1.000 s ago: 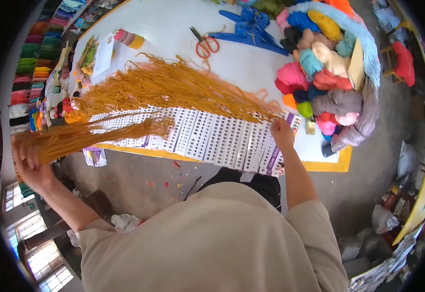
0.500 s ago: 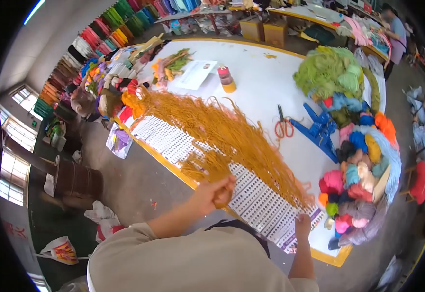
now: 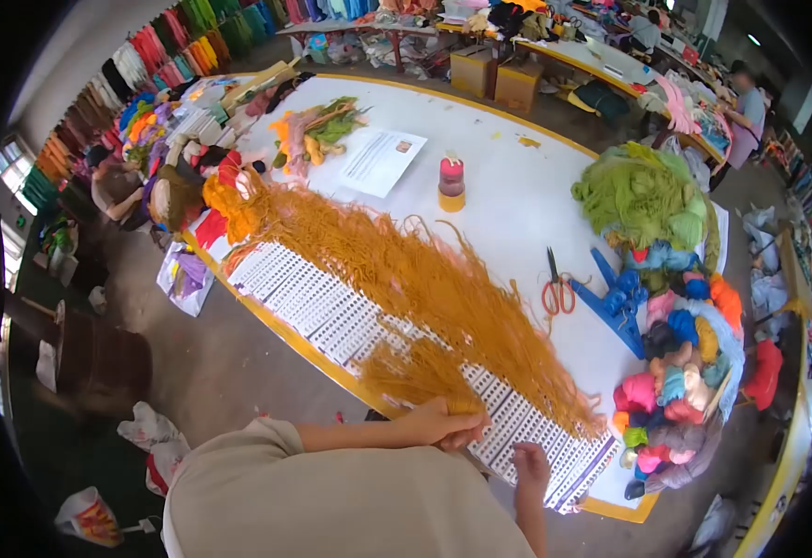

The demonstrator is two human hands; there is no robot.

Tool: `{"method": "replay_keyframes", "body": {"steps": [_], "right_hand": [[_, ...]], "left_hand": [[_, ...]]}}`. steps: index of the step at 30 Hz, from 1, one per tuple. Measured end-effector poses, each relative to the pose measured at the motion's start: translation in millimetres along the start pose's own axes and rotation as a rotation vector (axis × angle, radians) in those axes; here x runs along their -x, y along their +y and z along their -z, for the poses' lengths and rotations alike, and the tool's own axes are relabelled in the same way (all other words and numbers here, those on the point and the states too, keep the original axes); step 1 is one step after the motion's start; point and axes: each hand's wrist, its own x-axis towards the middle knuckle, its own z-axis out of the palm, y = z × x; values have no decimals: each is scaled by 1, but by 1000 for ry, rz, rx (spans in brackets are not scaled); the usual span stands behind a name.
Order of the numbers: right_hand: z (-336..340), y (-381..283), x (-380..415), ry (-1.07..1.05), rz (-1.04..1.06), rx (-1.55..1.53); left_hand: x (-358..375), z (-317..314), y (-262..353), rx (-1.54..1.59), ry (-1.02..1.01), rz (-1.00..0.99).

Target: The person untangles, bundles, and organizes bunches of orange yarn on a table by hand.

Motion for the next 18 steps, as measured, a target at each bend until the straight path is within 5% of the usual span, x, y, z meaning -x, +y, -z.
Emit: {"method": "replay_keyframes", "body": {"steps": [2, 5, 8, 14, 18], "right_hand": [[-63, -24, -9, -87, 21, 14], [-142, -32, -32, -210, 61, 142], [-200, -77, -49, -219, 314, 405], [-233, -84, -65, -54, 122, 194], [-240, -79, -72, -65, 50, 348]], "left_hand": [[18, 35, 36, -75, 14, 85], [17, 96, 46, -47, 26, -61], [17, 137, 54, 167, -15, -11], [10, 167, 53, 195, -116, 43], [-1, 187, 53, 226, -163, 76]]}}
